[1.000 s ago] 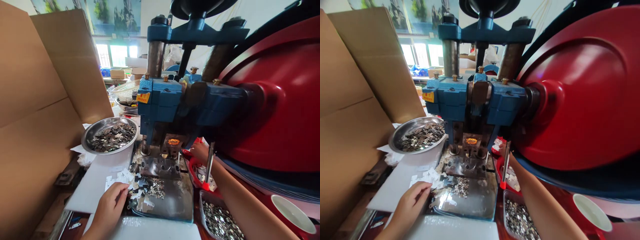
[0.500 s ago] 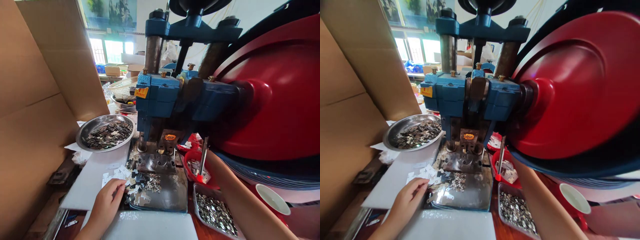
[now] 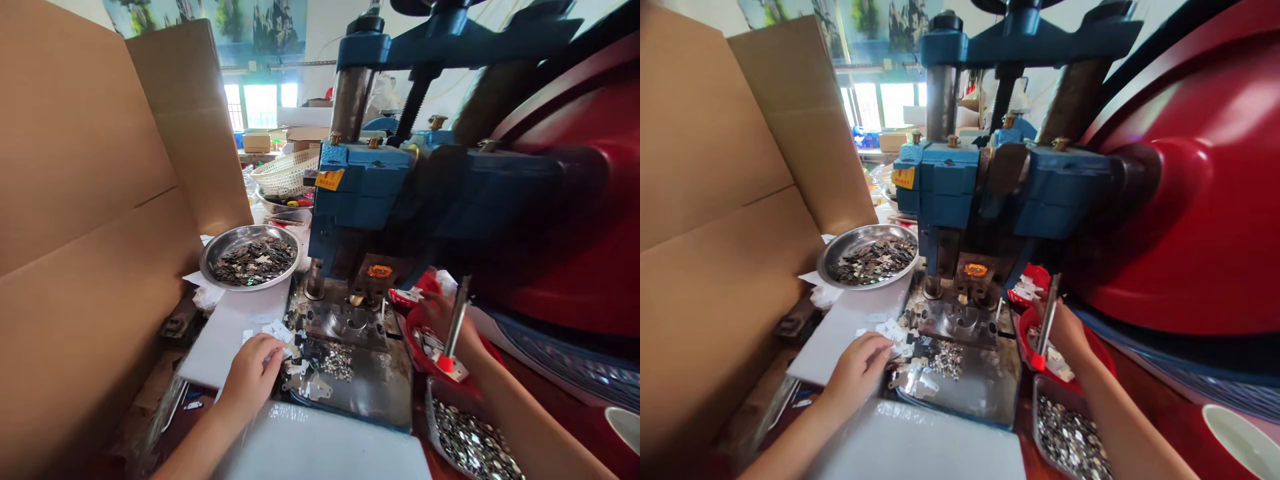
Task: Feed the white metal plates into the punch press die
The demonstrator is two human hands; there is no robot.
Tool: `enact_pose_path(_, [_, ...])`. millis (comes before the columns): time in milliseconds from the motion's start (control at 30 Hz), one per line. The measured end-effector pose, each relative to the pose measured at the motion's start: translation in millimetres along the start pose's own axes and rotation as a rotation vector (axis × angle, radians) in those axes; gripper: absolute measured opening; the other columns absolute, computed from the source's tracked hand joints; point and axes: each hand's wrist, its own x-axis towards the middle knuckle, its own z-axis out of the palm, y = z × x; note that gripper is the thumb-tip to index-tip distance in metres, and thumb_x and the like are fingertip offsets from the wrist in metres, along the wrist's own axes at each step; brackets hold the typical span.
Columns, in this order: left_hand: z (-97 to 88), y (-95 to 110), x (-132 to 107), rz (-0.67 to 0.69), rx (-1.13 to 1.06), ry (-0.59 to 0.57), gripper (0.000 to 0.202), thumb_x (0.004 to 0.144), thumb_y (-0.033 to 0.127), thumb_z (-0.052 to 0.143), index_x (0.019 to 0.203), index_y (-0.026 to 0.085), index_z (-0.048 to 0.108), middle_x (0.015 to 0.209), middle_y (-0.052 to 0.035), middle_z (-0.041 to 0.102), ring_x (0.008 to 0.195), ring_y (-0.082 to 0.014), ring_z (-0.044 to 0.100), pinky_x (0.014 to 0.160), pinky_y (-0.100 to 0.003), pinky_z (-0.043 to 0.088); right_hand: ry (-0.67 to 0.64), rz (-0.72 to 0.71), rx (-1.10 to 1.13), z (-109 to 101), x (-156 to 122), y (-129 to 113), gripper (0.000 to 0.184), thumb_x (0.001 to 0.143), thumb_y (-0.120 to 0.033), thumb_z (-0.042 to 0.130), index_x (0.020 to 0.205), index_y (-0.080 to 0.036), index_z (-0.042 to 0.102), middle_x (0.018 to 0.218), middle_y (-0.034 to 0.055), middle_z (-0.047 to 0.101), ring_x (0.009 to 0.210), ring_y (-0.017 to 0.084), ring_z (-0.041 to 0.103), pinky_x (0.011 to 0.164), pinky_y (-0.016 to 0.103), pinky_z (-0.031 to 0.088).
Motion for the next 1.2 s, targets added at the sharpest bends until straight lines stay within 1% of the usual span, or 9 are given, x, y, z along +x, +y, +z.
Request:
enact_pose_path(133, [2.7,8,25,0.011,0.099,-0.134,0.020,0.083,0.025,0.051,0.097,0.024,0.066,0.102,-0.0056,0.062,0.098,-0.0226,0.056,0.088,-0.038,0.044,-0.163,-0.145,-0.021,-5,-34,9,0.026,0.083,-0.036,0.049,0.090,-0.018,0.066,0.099,0.0144,0.068,0.095,0.029,0.062,0.082,0.036,0.045])
enact_pose_path(233, [8.5,11,39,-0.004,0.190,-0.203,0.020,0.079,0.025,0.057,0.096,0.024,0.066,0.101,-0.0058,0.061,0.097,-0.0242,0.055,0.087,-0.040,0.043,-0.147,-0.209,-0.043,-8,-64,7,0.028,0.077,-0.041,0.050,0.088,-0.022,0.067,0.100,0.0107,0.069,0.094,0.030,0.063,0.081,0.041,0.048])
enact_pose_path(367, [10.8,13,39,-0.007,0.173,-0.235,0.010,0.075,0.022,0.060,0.083,0.023,0.066,0.099,-0.0047,0.060,0.095,-0.0227,0.055,0.087,-0.038,0.043,-0.146,-0.144,-0.064,-8,-104,-6,0.033,0.080,-0.045,0.045,0.090,-0.023,0.068,0.096,0.0088,0.069,0.092,0.028,0.064,0.081,0.043,0.051])
enact_pose_path(467, [2.7,9,33,0.038,0.086,-0.261,0.011,0.077,0.022,0.059,0.085,0.024,0.066,0.103,-0.0038,0.060,0.099,-0.0211,0.055,0.090,-0.036,0.042,-0.182,-0.126,-0.032,-2,-129,-17,0.034,0.082,-0.048,0.045,0.090,-0.024,0.068,0.094,0.0077,0.070,0.092,0.027,0.064,0.082,0.041,0.051])
enact_pose_path(567, [-12.8,-10,31,-0.007,0.112,-0.174,0.017,0.083,0.026,0.052,0.092,0.023,0.066,0.103,-0.0047,0.061,0.098,-0.0213,0.055,0.091,-0.036,0.042,-0.189,-0.190,0.033,8,-145,-31,0.032,0.084,-0.047,0.046,0.091,-0.025,0.068,0.095,0.0071,0.070,0.093,0.025,0.064,0.084,0.040,0.052])
enact_pose_path(667, [-28.8,-35,37,-0.141,0.248,-0.060,0.023,0.083,0.029,0.051,0.100,0.021,0.063,0.102,-0.0071,0.060,0.098,-0.0234,0.055,0.090,-0.038,0.041,-0.200,-0.241,0.087,19,-154,-45,0.031,0.085,-0.045,0.046,0.094,-0.026,0.068,0.098,0.0073,0.069,0.093,0.024,0.065,0.083,0.039,0.053])
enact_pose_path(800, [-39.1,-51,49,-0.210,0.323,-0.137,0.021,0.076,0.029,0.060,0.095,0.020,0.063,0.098,-0.0068,0.059,0.095,-0.0232,0.055,0.086,-0.036,0.042,-0.266,-0.274,0.109,30,-159,-59,0.030,0.086,-0.043,0.046,0.094,-0.026,0.068,0.099,0.0074,0.069,0.094,0.024,0.065,0.083,0.040,0.054])
enact_pose_path(1033, [-40.1,-46,51,-0.241,0.187,-0.215,0.011,0.076,0.028,0.054,0.080,0.021,0.061,0.076,0.0001,0.065,0.073,-0.0181,0.060,0.067,-0.027,0.043,-0.278,-0.246,0.112,25,-161,-58,0.030,0.087,-0.041,0.045,0.095,-0.025,0.069,0.099,0.0078,0.069,0.095,0.023,0.064,0.085,0.039,0.053])
enact_pose_path(1200, [-26.5,-25,46,-0.316,-0.085,-0.091,0.028,0.079,0.036,0.051,0.095,0.019,0.067,0.094,-0.0053,0.070,0.083,-0.0218,0.064,0.076,-0.032,0.047,-0.225,-0.119,0.168,18,-149,-58,0.030,0.086,-0.042,0.046,0.092,-0.023,0.068,0.092,0.0078,0.070,0.089,0.023,0.065,0.082,0.038,0.052])
